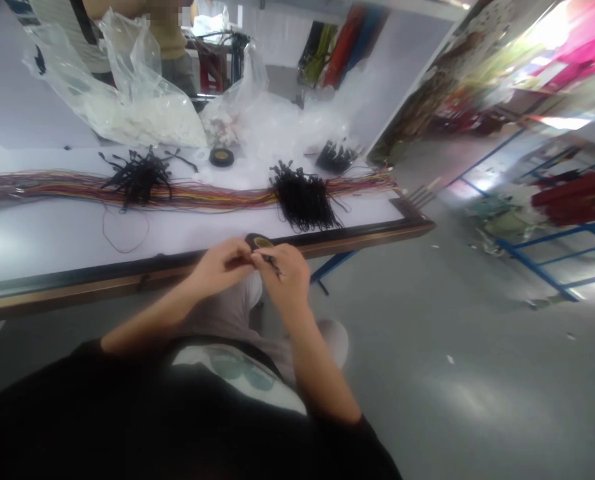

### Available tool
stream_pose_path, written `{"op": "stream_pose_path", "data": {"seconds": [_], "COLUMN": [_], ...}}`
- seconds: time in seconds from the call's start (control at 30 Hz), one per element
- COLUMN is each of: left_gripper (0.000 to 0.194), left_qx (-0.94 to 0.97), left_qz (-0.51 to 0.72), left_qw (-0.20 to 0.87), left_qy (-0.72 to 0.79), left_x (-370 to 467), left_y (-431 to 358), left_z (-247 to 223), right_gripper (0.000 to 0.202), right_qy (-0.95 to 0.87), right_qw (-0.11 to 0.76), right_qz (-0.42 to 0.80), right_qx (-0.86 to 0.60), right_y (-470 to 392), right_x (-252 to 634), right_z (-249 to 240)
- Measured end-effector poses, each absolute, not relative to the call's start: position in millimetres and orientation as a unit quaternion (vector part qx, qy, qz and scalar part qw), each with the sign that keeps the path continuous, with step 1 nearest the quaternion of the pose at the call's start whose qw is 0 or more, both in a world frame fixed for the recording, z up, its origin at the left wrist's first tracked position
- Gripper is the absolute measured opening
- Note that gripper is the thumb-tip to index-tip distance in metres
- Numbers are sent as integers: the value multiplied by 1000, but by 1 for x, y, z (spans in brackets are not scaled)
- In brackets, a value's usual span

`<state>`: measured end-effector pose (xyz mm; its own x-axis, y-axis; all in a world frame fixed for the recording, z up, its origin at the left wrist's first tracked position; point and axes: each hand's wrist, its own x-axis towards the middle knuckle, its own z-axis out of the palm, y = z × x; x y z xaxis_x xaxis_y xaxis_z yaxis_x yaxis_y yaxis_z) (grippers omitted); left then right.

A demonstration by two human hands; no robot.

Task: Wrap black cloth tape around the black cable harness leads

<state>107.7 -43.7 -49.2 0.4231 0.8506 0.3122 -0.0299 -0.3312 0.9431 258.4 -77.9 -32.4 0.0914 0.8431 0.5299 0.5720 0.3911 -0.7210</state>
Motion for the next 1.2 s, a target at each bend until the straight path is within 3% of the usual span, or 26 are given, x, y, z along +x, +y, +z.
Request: {"op": "stream_pose_path", "data": {"seconds": [0.27,0.43,0.57,0.73,0.83,0.93,1.07,1.2], "left_gripper": [9,11,11,33,37,59,68,57], "left_qx": [678,686,636,420,336,291,286,360], "left_qz": [505,515,537,571,478,353,305,400], "left_qw": [318,307,382,548,733,860,892,817], "left_qy": [429,413,402,443,349,225,172,208], "left_x": [126,127,129,128,120,109,108,111], "left_y": [-47,-45,-54,-65,-58,-47,-42,-51], "left_z": [-65,-71,-69,-61,-55,-51,-52,-48], "right_gripper": [13,11,8,9,8,7,10,15], "right_qy": [-629,-617,-629,-618,-610,-605,-577,-501], "right_qw": [403,432,472,526,539,540,560,597], "right_qz": [228,254,186,133,164,198,279,355], "right_qx": [-625,-607,-589,-569,-557,-550,-525,-517], "right_y": [-77,-74,-71,-72,-74,-76,-76,-76], "right_x": [250,250,251,249,248,248,251,252], "right_z": [-36,-40,-42,-40,-39,-38,-39,-44]}}
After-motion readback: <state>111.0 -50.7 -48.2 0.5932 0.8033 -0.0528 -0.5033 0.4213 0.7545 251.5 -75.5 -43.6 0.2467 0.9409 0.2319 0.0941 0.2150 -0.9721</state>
